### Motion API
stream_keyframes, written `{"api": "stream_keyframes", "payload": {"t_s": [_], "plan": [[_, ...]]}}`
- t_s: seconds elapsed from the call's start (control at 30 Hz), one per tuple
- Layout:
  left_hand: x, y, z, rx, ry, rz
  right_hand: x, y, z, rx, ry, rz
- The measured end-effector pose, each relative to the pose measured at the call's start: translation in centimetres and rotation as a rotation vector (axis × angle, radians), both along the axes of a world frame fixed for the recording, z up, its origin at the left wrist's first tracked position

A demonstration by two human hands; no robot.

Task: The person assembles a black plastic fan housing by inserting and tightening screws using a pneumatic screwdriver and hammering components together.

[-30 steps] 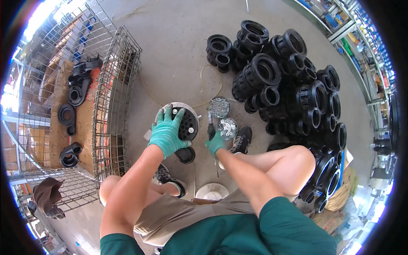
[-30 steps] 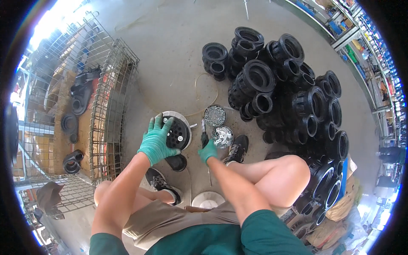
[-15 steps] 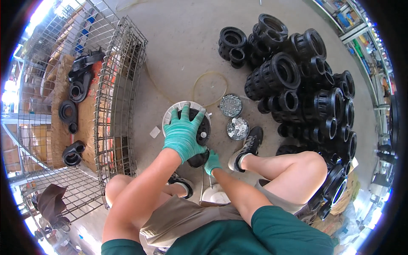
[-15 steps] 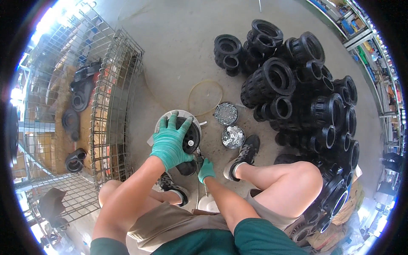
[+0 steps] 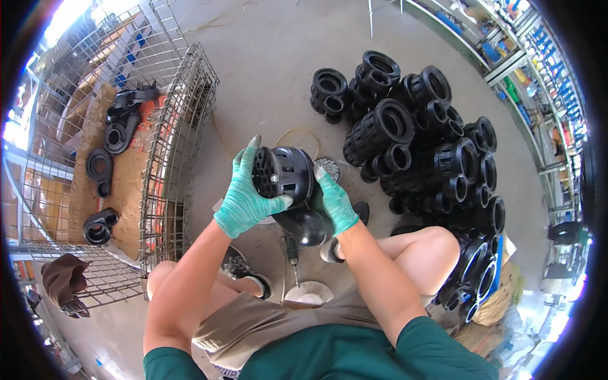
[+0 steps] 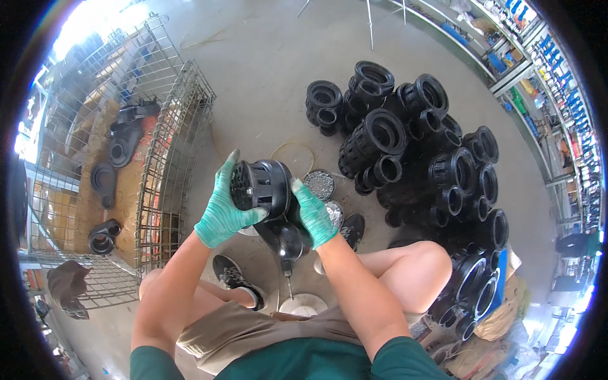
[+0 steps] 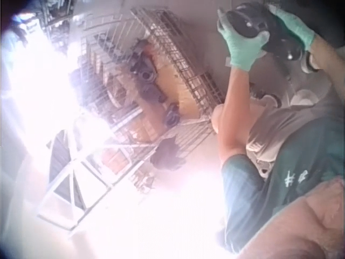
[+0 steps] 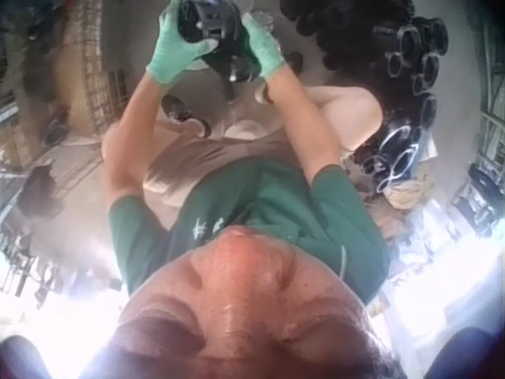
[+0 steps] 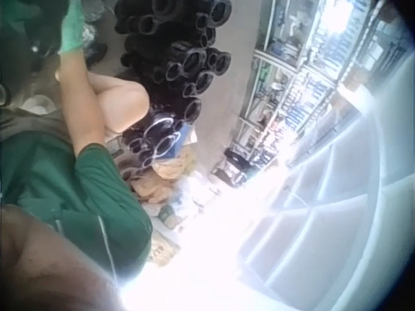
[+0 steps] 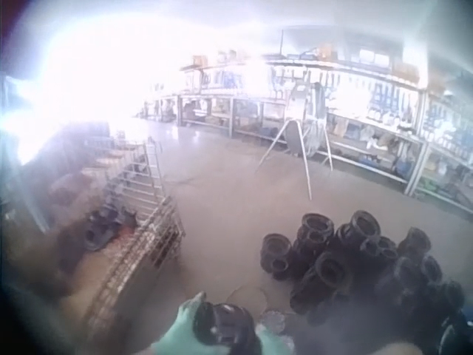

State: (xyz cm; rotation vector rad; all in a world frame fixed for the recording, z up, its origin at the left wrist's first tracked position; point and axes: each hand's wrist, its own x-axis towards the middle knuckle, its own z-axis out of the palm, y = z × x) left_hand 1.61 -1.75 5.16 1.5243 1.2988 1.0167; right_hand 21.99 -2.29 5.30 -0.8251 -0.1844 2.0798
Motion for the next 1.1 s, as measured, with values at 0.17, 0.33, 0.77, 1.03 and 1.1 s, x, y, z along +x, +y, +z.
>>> {"api": "stream_keyframes", "payload": {"t_s": [0.17,0.33,0.77,1.03,1.1], "plan": [[0.1,0.6,1.5,-0.075,-0.274,-0.059,1.0,2.8,1.4,0.305,-0.262,0.166],[0.8,2.1,4.6,0.229,0.294,0.07,1.4,9.7,0.9,0.552,-0.721,0.289],[-0.9,1.9,5.5,0.028,0.614,-0.387,2.3,36.8,-7.6,0.768,-2.129,0.456],[-2.0,3.4,5.4,-0.07,0.559,-0.376,2.5,42.1,-10.3,0.506,-2.286,0.548],[-2.2,3.6,5.6,-0.067,0.573,-0.38,2.4,43.7,-10.5,0.538,-2.311,0.58]]}}
